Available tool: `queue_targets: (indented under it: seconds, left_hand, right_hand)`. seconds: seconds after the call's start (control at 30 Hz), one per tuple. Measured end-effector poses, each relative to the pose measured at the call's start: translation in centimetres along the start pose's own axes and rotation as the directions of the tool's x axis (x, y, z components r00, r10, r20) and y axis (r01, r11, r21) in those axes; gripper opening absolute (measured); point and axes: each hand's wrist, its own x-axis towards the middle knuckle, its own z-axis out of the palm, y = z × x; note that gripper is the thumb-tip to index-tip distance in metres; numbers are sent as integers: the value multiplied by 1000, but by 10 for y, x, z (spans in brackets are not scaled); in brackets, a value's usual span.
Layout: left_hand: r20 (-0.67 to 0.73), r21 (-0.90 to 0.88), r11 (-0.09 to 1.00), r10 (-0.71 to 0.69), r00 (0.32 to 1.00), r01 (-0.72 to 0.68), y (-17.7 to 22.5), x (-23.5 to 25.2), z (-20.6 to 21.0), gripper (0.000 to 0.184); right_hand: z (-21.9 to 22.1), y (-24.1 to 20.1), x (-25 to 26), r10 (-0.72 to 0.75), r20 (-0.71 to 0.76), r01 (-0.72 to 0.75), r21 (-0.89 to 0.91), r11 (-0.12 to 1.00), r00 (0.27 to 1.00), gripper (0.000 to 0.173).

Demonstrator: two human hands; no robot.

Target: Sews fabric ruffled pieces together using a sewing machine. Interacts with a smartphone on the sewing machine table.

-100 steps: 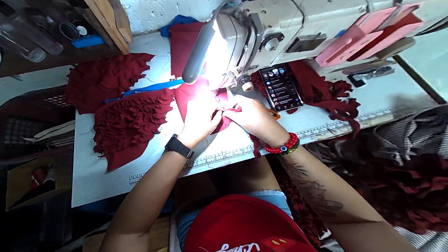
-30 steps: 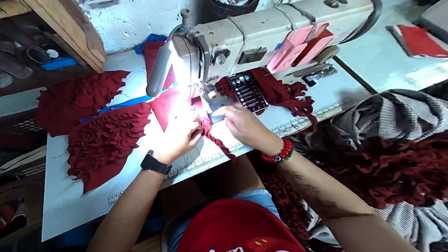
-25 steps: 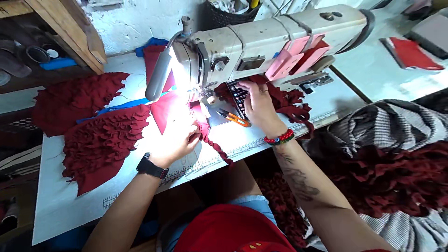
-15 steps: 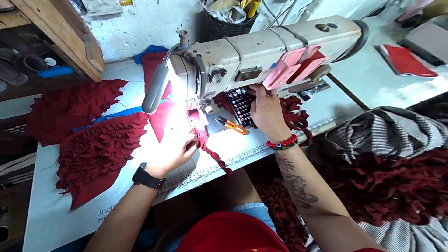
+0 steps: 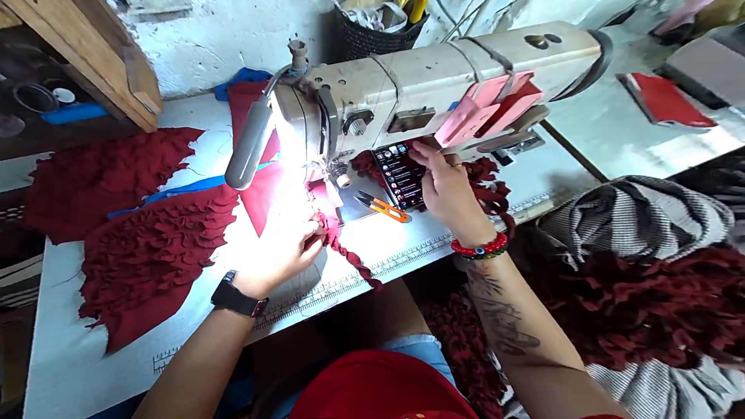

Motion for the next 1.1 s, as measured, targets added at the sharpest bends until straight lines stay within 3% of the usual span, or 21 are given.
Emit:
queue_targets:
  seconds: [0.23,0.5,0.67,0.77,0.9,1.1]
  left_hand:
    - [3,-4,1000,-2,1000,2,0,0,0,20]
    - [-2,1,1000,-5,1000,5,-2,0,2,22]
    - [-10,-19,1000,1,1000,-1,-2,-1,2,22]
    - [-7,-20,1000,5,1000,-5,-2,-1,2,22]
    - [0,-26,999,-19,1000,19,-2,-2,2,24]
    - [12,-35,999,-23,1000,24,-2,-1,2,24]
  right_hand:
    - [-4,11,0,145,71,-143,-34,989,987,49]
    - [4,1,-12,59,30,-54,-163,985,998,57]
    - [-1,2,-14,49,-21,-48,44,998,999,53]
    - [-1,6,-14,55,-94,-51,38,998,994,50]
    - [1,6,-20,95,-15,-96,-9,995,995,57]
    - [1,3,-22,36,-39,-35,19,999,999,59]
